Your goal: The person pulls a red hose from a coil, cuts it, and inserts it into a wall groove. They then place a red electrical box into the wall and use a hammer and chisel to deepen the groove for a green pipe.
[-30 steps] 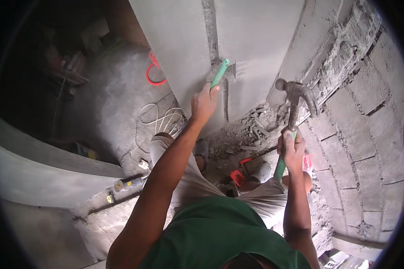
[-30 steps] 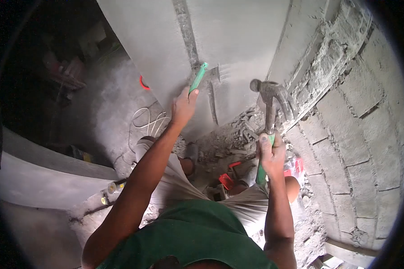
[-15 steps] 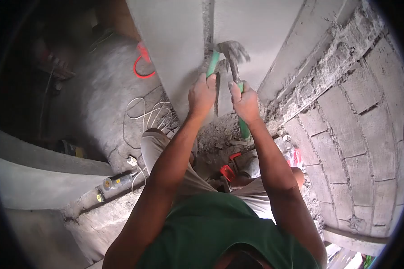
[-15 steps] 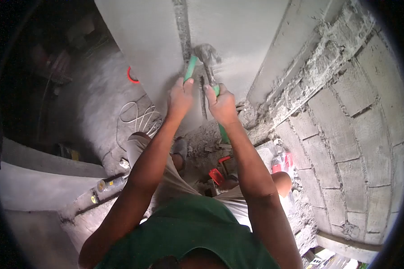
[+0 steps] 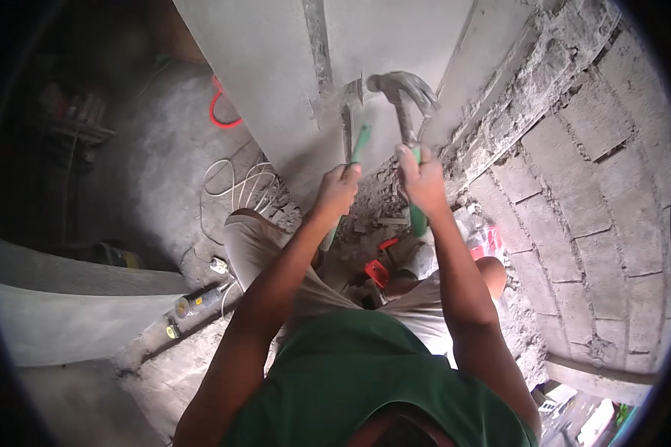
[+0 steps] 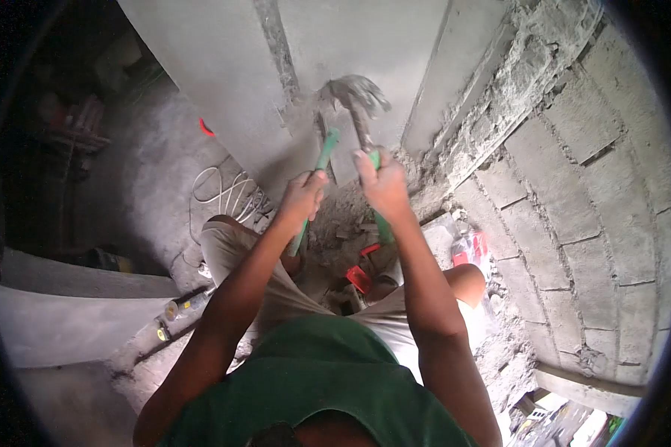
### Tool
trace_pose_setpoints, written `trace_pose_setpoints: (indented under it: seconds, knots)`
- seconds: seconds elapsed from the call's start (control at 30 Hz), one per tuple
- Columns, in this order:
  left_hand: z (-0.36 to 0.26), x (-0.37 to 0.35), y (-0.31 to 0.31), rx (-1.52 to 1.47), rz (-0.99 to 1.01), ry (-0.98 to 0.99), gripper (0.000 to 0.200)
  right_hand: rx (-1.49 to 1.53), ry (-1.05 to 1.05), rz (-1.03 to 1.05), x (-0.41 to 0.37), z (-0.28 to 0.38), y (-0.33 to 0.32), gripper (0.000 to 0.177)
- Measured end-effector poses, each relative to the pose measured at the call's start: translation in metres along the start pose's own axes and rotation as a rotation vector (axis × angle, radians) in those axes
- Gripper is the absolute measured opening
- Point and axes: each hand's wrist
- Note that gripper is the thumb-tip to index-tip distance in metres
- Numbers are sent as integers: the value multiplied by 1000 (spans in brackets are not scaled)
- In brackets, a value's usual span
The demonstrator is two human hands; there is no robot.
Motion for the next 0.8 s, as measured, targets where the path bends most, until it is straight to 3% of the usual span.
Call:
trace_pose_setpoints:
  seconds: [0.03,0.07,0.13,0.17,0.33,0.47,0.6,0.7,0.8]
  knots:
    - [26,7,1,241,-6,159,33,72,82,44,-9,-16,-5,42]
    - [26,10,2,233,-4,152,33,138,159,88,-18,-28,-11,40]
    - [8,28,3,628,-217,569,36,155,222,79,-41,-35,-21,38]
    - [-5,39,0,694,-205,627,36,185,288,65,-52,-39,-26,36]
    - [-9,96,-11,758,-200,489,36,245,394,2,-94,-87,-42,38]
    - [56,71,1,704,-170,304,35,385,510,-51,-117,-113,-56,40]
    - [52,22,7,789,-202,348,35,351,571,-30,-121,-121,-68,43]
    - [11,48,-1,841,-346,443,36,361,612,-67,-119,-115,-66,44]
    - [41,67,-2,828,-408,361,36,410,627,-80,-124,-116,-63,45]
Point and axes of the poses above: each hand's wrist, its own x-axis towards the middle knuckle, its own y-axis out of the palm, z = x × y, and after that the axes turned 7 degrees about -x, right-handed
